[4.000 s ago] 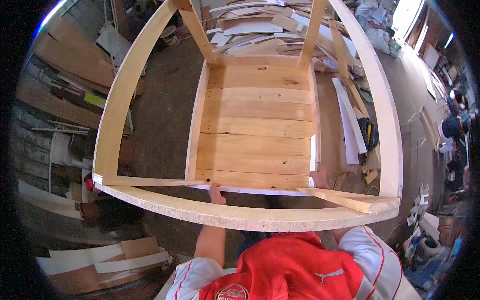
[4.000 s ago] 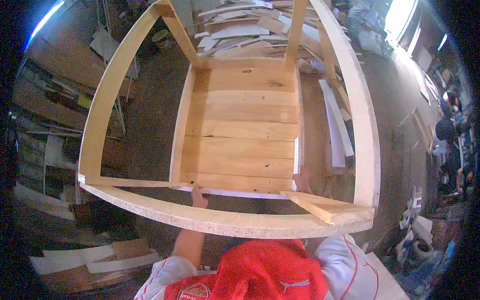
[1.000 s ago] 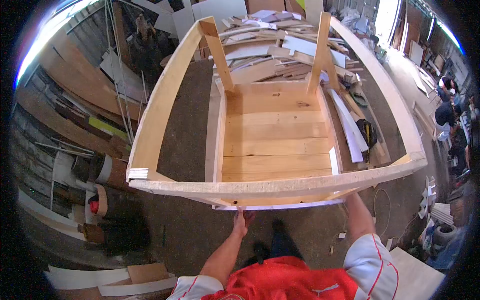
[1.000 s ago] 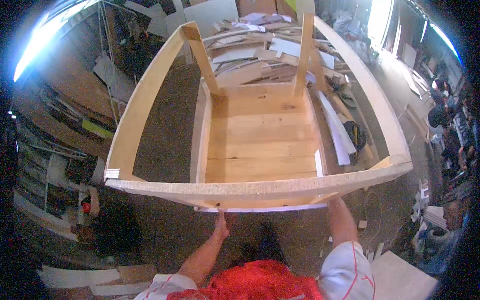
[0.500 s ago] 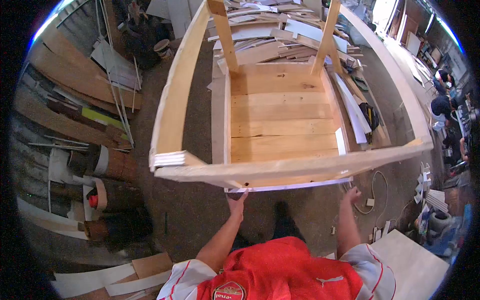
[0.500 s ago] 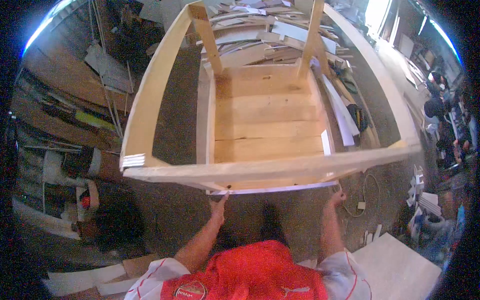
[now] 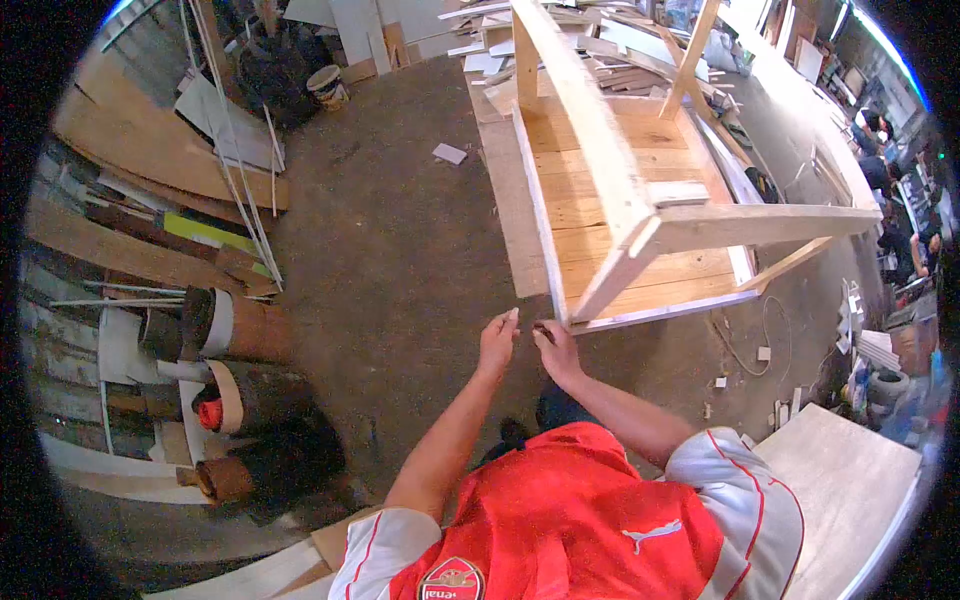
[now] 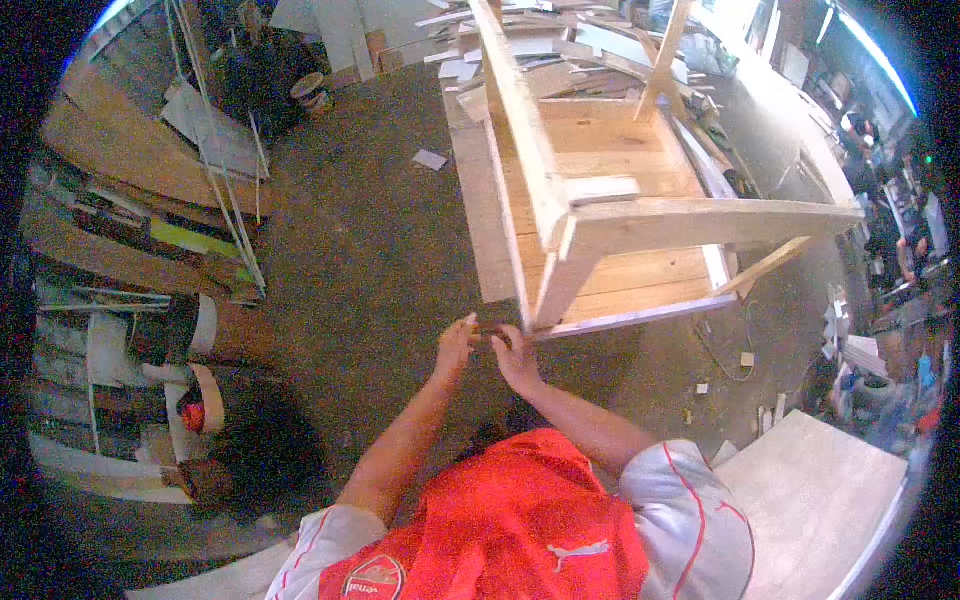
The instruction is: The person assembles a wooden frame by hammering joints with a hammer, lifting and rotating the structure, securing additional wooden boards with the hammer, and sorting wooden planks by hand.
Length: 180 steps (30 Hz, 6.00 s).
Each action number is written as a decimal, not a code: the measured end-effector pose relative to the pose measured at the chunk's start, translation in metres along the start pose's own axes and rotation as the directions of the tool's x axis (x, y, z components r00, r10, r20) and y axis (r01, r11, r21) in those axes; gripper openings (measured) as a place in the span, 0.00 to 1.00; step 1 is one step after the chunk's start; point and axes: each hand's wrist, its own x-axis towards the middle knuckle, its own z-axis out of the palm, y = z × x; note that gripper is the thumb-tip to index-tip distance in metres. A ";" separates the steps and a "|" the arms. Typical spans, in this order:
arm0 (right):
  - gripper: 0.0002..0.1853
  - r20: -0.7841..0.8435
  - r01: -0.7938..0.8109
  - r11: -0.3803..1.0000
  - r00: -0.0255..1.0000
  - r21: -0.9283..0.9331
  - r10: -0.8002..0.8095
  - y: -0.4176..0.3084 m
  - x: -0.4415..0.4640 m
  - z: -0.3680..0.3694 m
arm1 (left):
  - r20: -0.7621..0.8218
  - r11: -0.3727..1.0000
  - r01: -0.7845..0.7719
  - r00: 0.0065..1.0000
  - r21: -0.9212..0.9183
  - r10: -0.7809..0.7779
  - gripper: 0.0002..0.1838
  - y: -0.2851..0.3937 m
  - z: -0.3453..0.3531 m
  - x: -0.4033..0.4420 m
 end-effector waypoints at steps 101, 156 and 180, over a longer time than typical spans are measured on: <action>0.25 -0.153 0.269 0.007 0.527 0.963 0.836 -0.095 0.989 0.115 | 0.823 0.435 -0.709 0.394 0.555 -0.409 0.26 0.592 0.288 0.961; 0.28 -0.699 0.321 0.631 0.457 0.706 0.550 -0.271 1.044 0.208 | 0.976 0.861 -0.461 0.122 0.216 -0.180 0.34 0.717 0.116 1.008; 0.25 -0.664 0.116 0.709 0.483 0.695 0.572 -0.134 1.115 -0.011 | 0.921 -0.193 -0.950 0.168 0.247 0.351 0.45 0.666 0.329 1.083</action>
